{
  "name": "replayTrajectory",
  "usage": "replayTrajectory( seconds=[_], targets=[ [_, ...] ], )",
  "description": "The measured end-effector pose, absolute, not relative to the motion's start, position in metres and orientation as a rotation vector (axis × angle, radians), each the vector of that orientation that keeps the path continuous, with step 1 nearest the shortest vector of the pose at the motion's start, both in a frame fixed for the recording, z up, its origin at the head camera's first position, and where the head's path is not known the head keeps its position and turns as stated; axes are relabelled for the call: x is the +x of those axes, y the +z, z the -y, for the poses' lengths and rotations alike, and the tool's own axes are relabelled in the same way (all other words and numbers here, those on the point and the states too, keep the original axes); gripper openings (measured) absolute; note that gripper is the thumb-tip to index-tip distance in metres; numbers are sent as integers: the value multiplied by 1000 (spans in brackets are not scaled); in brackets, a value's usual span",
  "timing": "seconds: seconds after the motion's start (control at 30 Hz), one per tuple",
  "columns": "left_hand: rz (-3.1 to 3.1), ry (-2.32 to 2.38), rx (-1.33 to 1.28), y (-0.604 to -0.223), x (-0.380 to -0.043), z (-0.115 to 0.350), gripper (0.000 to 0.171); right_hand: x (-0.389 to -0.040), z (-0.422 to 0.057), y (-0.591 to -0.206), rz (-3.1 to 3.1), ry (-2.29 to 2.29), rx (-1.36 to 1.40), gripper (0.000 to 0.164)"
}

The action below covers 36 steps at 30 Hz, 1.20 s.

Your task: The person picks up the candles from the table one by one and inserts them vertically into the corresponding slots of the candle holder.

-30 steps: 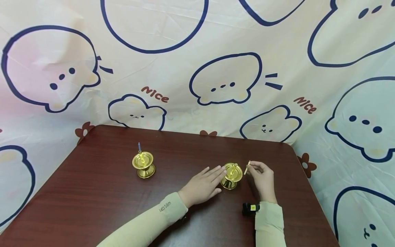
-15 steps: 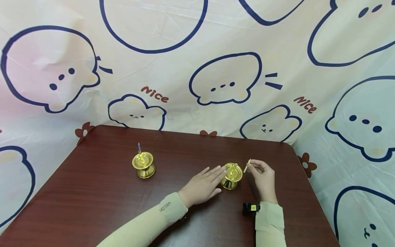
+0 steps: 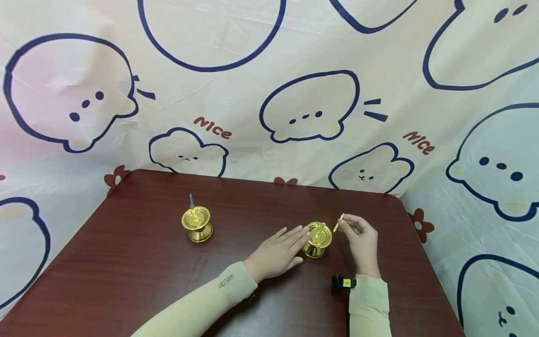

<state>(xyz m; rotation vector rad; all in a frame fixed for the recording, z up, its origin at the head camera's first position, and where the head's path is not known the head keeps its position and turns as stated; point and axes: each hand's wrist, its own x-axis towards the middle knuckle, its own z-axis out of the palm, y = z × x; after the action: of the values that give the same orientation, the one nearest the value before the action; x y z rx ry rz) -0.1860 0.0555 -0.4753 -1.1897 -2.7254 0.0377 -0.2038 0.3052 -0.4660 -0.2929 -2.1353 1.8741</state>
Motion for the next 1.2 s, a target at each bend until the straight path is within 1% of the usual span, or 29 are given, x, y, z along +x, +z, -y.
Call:
replayTrajectory(
  seconds=[0.27, 0.5, 0.73, 0.97, 1.2],
  targets=[
    [2724, 18, -1197, -474, -186, -56, 66, -204, -302, -458, 2025, 1945, -220, 29],
    [2732, 11, -1202, -474, -186, -56, 66, -203, -298, -450, 1976, 1951, -209, 32],
    [2728, -1, -1205, -474, -186, -55, 67, -202, -292, -444, 1941, 1942, -170, 30],
    [2726, -2, -1203, -476, -186, -55, 68, -201, -288, -442, 1914, 1951, -109, 31],
    [2715, 1, -1207, -476, -186, -55, 68, -201, -285, -440, 1865, 1995, -61, 27]
  ],
)
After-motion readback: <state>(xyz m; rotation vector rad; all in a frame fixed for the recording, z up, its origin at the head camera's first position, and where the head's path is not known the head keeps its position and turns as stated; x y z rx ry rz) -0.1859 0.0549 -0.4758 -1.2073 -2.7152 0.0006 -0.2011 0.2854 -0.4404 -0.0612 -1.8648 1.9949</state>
